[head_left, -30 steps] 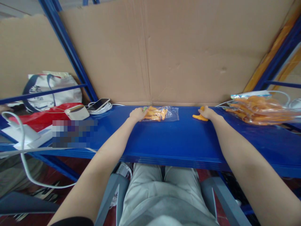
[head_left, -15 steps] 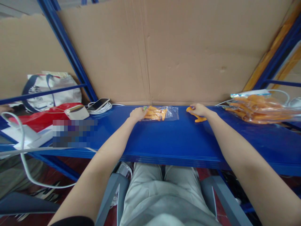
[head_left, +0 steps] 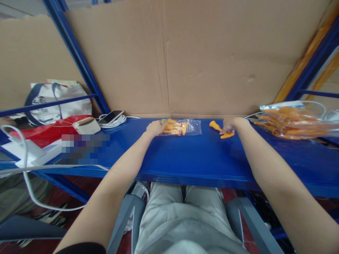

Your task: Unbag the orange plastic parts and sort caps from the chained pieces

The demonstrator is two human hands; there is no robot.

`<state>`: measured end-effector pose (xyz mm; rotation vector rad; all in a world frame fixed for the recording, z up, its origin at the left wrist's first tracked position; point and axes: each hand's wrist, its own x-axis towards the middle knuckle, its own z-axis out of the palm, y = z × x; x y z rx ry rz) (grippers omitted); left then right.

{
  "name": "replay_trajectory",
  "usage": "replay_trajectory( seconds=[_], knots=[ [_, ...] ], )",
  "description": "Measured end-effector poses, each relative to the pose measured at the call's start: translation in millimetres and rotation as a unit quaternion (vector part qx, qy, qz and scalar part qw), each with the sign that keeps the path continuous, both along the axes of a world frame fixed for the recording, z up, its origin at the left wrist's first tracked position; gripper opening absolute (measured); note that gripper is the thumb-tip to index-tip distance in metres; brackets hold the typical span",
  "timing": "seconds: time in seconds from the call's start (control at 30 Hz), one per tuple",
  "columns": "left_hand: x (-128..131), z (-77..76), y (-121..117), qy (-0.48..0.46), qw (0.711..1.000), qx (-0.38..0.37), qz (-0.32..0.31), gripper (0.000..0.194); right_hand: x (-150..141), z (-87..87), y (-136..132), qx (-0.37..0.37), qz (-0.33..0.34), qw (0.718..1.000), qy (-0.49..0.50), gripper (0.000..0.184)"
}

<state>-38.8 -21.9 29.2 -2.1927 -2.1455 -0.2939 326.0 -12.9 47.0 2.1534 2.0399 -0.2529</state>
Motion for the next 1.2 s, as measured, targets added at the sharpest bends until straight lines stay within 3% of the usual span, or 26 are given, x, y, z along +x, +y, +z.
replay_trajectory(
  seconds=[0.17, 0.3, 0.5, 0.67, 0.73, 0.83, 0.93, 1.03, 1.2],
  knots=[
    [-0.7, -1.7, 2.3, -0.001, 1.000, -0.005, -0.006, 0.054, -4.1, -2.1, 1.1, 0.026, 0.058, 0.997, -0.033, 0.035],
    [2.0, -0.1, -0.8, 0.000, 1.000, -0.005, 0.000, 0.053, -13.7, -3.7, -5.1, 0.025, 0.058, 0.997, -0.043, 0.033],
    [4.4, 2.8, -3.8, 0.000, 1.000, -0.015, 0.003, 0.053, -21.8, -12.7, -9.4, 0.046, -0.022, 0.995, 0.090, 0.035],
    [1.8, 1.2, -1.3, -0.009, 1.000, -0.012, -0.004, 0.052, -12.2, -22.3, -16.3, 0.134, -0.028, 0.966, 0.220, 0.027],
    [0.5, 0.2, 0.0, -0.012, 1.000, -0.008, -0.008, 0.053, -10.4, -22.7, -18.2, 0.133, -0.018, 0.970, 0.203, 0.026],
    [-0.6, -0.6, 1.0, -0.015, 1.000, -0.006, -0.022, 0.052, -13.4, -19.6, -18.6, 0.114, -0.008, 0.988, 0.101, 0.029],
    [-0.2, -0.3, 0.5, -0.014, 0.999, -0.004, -0.032, 0.050, -21.0, -16.1, -19.8, 0.116, 0.007, 0.993, 0.028, 0.019],
    [1.0, 0.9, -0.9, -0.016, 0.999, -0.002, -0.031, 0.049, -30.2, -13.9, -24.8, 0.110, 0.017, 0.994, 0.017, 0.009],
    [1.4, 2.3, -2.1, -0.017, 0.999, -0.006, -0.041, 0.048, -42.0, -7.5, -35.4, 0.126, -0.015, 0.992, 0.007, 0.013]
  ],
)
